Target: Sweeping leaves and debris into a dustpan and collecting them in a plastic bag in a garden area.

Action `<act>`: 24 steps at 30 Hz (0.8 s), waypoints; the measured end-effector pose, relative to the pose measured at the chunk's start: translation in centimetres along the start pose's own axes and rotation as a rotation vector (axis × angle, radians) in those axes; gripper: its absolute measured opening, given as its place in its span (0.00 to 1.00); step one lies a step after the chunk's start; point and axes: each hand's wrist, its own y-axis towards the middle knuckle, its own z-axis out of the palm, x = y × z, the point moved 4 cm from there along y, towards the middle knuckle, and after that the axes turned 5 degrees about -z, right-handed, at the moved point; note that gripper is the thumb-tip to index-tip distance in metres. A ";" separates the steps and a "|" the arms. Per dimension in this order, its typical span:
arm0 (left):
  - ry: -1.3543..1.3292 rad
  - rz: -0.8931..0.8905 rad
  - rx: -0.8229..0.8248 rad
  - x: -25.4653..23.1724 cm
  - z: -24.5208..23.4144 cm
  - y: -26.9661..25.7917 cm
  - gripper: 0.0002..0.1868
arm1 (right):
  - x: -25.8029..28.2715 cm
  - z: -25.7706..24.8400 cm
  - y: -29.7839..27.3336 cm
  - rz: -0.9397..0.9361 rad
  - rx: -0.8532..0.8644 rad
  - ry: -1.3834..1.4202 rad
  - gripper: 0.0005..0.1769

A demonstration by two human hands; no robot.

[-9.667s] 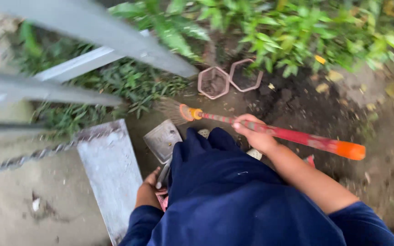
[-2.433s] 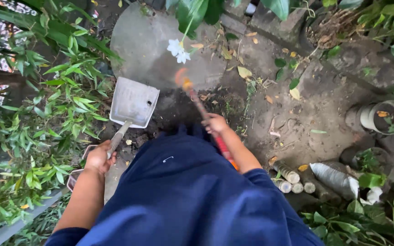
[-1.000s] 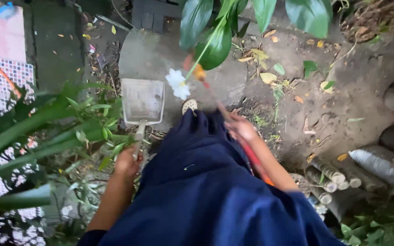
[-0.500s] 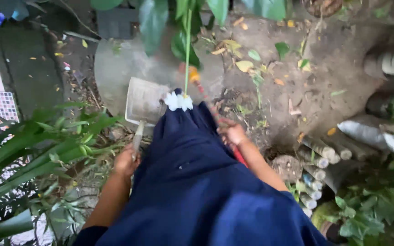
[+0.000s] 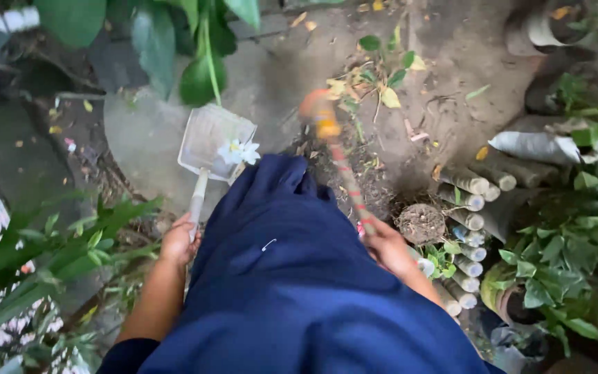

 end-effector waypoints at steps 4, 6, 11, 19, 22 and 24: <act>0.044 0.003 -0.016 -1.3 1.5 0.8 0.28 | 0.3 4.1 7.0 -0.093 0.136 -0.183 0.28; 0.096 -0.003 0.002 -1.6 1.9 0.7 0.29 | -2.3 3.5 12.0 -0.154 0.140 -0.153 0.27; 0.231 0.002 0.032 -3.1 2.8 0.2 0.32 | -5.9 -2.4 12.8 -0.073 -0.056 -0.122 0.30; 0.319 0.042 0.027 -2.4 5.9 0.0 0.29 | -9.0 -4.2 0.3 -0.268 -0.160 -0.472 0.38; 0.353 0.008 -0.031 -2.3 8.3 2.8 0.28 | -9.5 -4.0 3.1 -0.334 -0.096 -0.566 0.30; 0.356 0.013 0.008 -1.6 8.5 4.5 0.21 | -12.3 -5.1 4.8 -0.293 -0.115 -0.430 0.29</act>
